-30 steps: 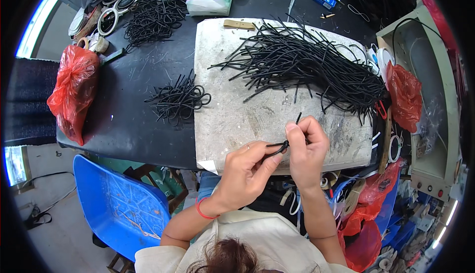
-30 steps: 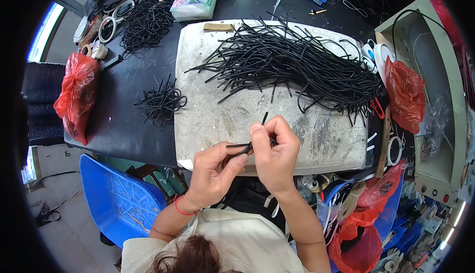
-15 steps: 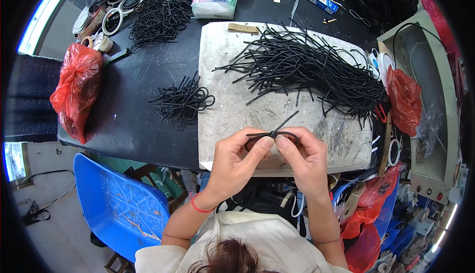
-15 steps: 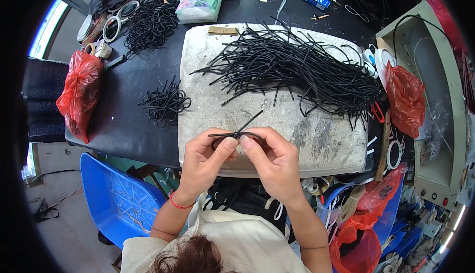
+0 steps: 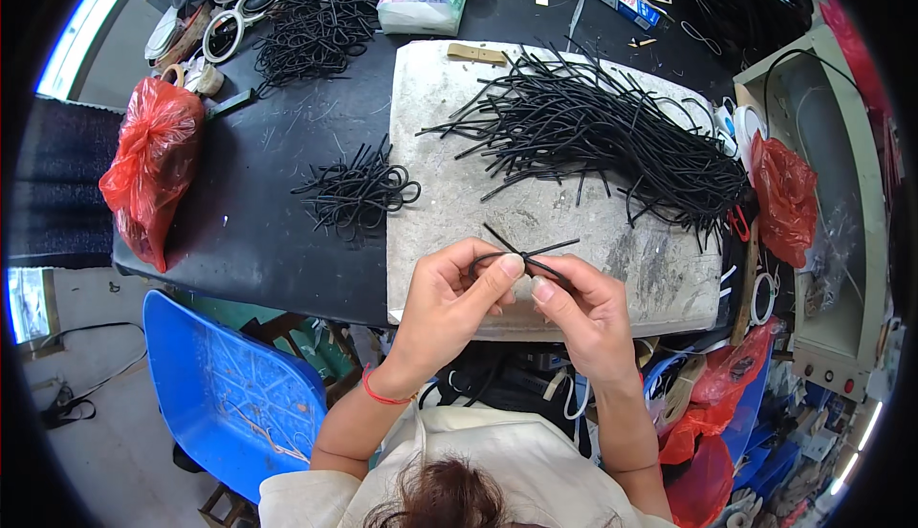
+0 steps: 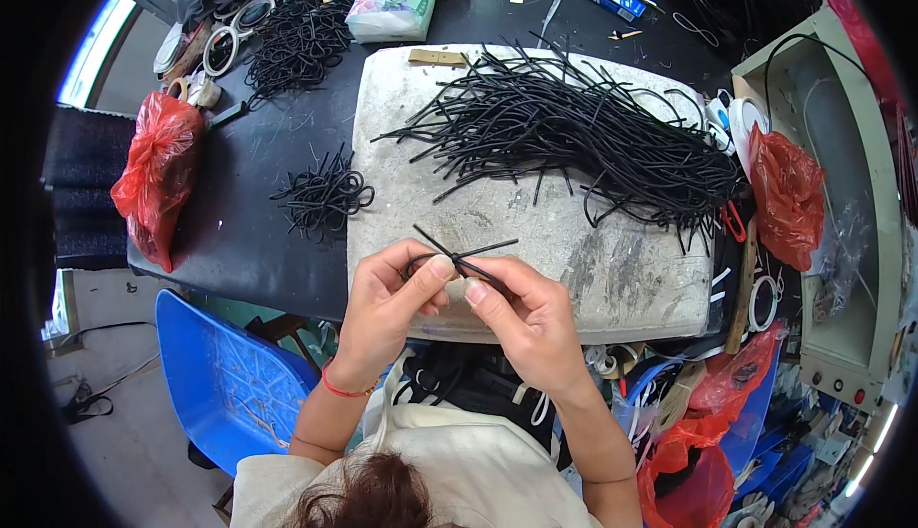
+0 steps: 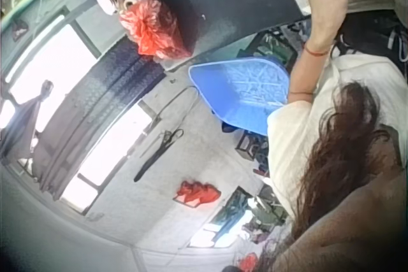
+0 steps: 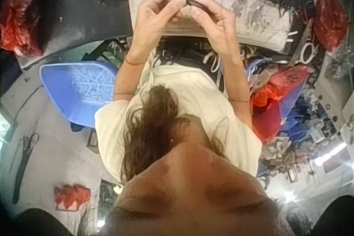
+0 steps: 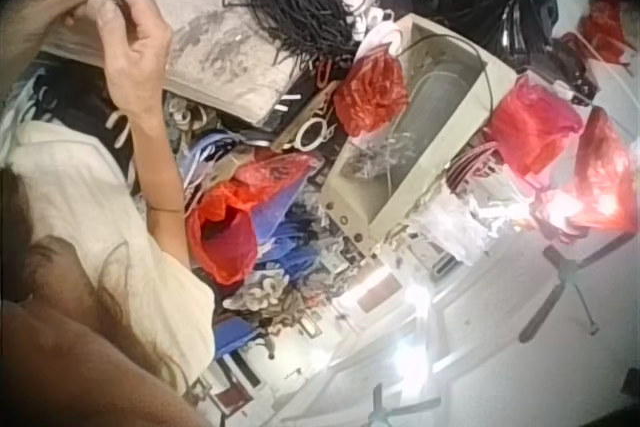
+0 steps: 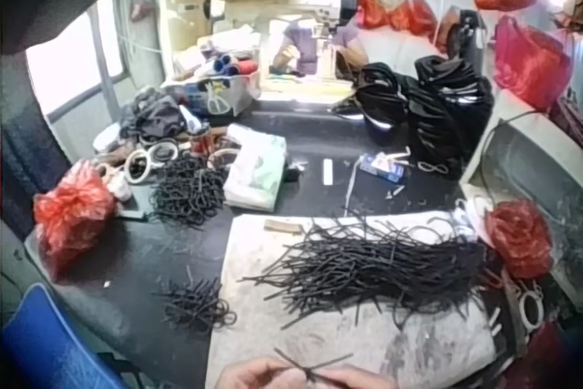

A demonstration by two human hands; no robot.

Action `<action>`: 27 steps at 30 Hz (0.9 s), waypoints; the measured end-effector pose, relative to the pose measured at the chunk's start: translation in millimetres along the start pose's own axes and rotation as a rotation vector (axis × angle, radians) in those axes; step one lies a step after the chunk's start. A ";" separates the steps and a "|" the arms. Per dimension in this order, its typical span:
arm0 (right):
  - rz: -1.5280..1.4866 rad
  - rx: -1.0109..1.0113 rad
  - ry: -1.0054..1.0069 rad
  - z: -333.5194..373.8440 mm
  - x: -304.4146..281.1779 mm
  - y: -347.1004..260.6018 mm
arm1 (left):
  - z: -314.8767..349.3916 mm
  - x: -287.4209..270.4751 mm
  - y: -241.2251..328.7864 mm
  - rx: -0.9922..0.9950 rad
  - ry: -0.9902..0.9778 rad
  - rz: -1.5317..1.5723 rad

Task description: The person sits at a cluttered workbench and repeatedly ties black cords into loops by hand. They pick up individual cords from a large pile, form a loop, and secure it with a knot before placing the finished item on the table.

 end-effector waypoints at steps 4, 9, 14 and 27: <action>-0.132 0.036 0.049 0.4 5.3 0.5 | -1.4 -4.3 10.4 0.208 0.118 0.121; -0.162 0.041 0.095 3.6 15.3 1.4 | -9.4 12.1 17.9 0.121 -0.031 0.245; 0.387 -0.389 0.193 1.7 -16.2 -61.9 | -4.4 21.9 27.1 0.019 -0.218 0.113; -0.240 0.023 -0.026 -11.0 7.6 -13.8 | 6.9 32.4 17.4 -0.047 -0.290 0.068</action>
Point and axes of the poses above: each hand's wrist, its own z-axis away from the middle knuckle, its own x-axis out of the palm, y = z × x, the point moved 10 cm from there along -z, towards the middle knuckle, and after that the axes turned 3 degrees about -z, right-handed, at the moved point
